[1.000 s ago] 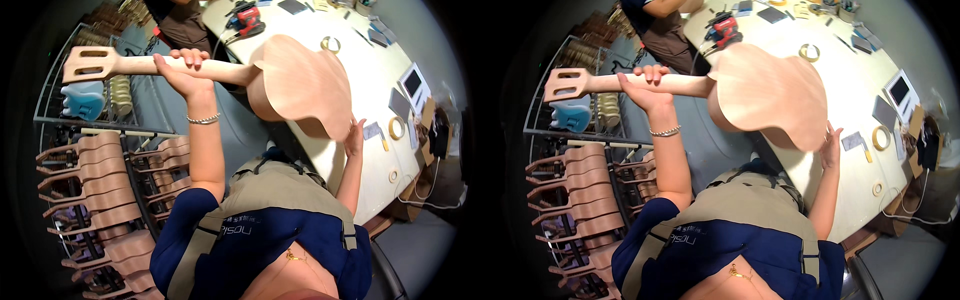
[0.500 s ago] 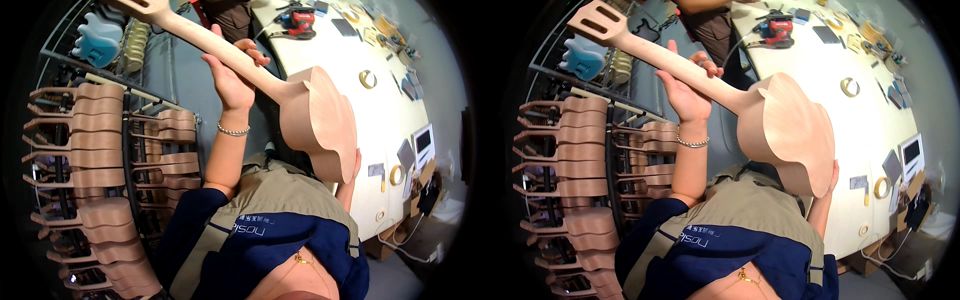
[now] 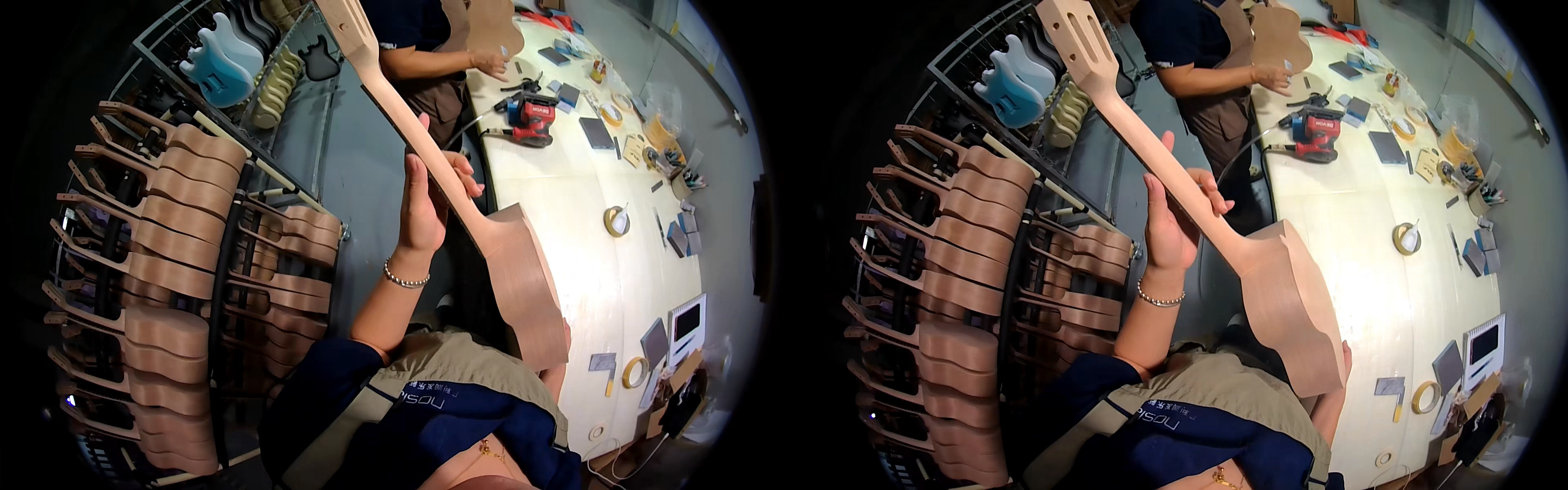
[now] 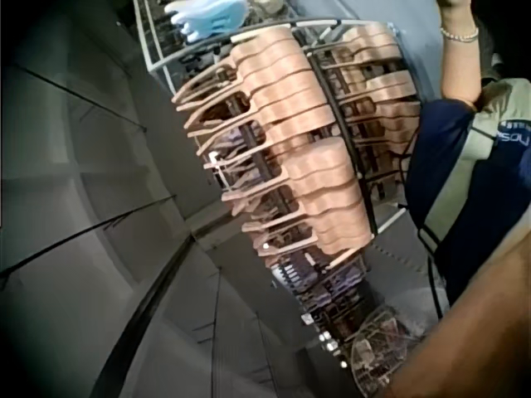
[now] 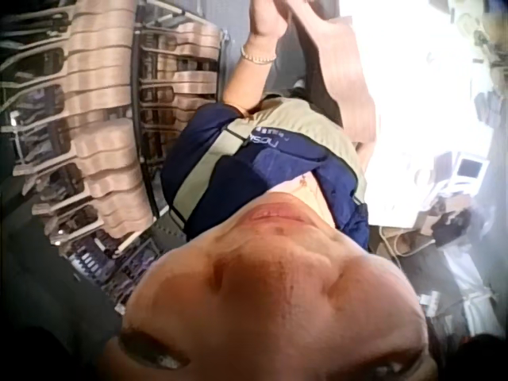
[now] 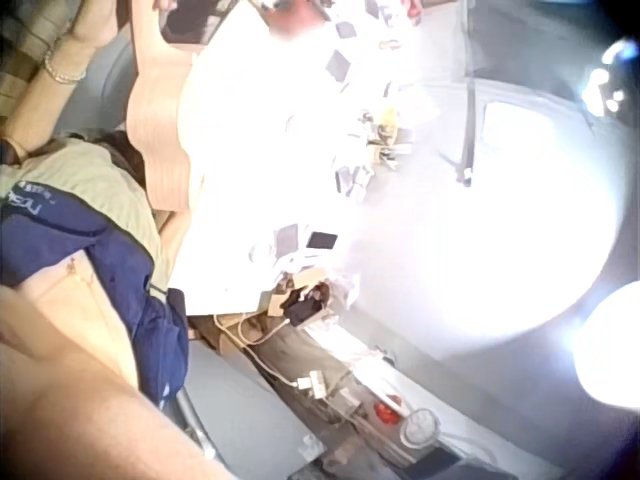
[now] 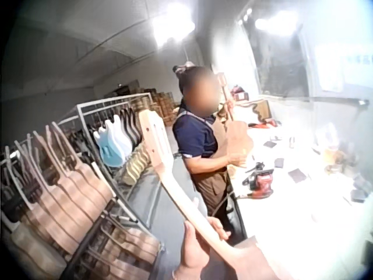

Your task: The person sands the body and neck of a wooden guitar using a sanding block. They repeatedly rotate the guitar to sand different sides and edges, then place it on a rack and pick up another guitar to continue the process.

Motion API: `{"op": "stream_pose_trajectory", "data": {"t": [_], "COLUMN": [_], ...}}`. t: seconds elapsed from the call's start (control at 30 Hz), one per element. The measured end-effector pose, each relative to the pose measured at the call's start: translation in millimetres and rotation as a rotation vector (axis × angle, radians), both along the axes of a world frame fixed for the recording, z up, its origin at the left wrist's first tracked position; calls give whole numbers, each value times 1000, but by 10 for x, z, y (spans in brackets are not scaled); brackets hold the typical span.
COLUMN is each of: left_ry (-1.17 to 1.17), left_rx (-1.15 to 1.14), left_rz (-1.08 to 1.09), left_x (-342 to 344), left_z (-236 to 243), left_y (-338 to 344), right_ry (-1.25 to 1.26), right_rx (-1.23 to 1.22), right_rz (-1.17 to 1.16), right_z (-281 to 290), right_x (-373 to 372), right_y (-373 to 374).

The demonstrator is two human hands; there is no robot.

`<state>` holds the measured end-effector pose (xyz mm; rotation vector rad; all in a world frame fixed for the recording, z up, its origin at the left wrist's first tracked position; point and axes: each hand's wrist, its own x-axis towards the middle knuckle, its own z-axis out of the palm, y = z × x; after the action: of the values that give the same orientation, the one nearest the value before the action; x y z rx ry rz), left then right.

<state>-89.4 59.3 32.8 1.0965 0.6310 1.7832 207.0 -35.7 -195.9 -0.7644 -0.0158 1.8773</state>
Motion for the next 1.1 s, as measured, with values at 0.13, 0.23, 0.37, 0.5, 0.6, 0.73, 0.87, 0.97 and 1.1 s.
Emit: {"op": "stream_pose_trajectory", "data": {"t": [0.13, 0.23, 0.37, 0.5, 0.6, 0.73, 0.87, 0.97, 1.1], "left_ry": [55, 85, 51, 86, 51, 141, 228, 248, 204], "left_rx": [12, 17, 58, 203, 167, 88, 43, -1, 33], "left_rz": [49, 70, 73, 177, 153, 312, 473, 552, 574], "left_x": [8, -40, -108, -243, -363, -507, -646, -728, -756], "left_z": [80, 122, 101, 247, 403, 382, 360, 344, 261], "left_y": [-29, -66, -123, -136, -187, -287, -433, -537, -629], "right_ry": [21, 34, 60, 141, 102, 65, 59, 91, 63], "right_rx": [-13, -22, -17, 33, -61, -97, -123, -131, -52], "right_rz": [61, 115, 192, 297, 327, 278, 275, 288, 328], "right_z": [-99, -170, -373, -722, -249, -259, -409, -456, -584], "right_x": [-16, -23, -28, 7, -202, -211, -171, -126, -51], "right_y": [-23, -37, -35, 4, 115, 138, 162, 168, 198]}}
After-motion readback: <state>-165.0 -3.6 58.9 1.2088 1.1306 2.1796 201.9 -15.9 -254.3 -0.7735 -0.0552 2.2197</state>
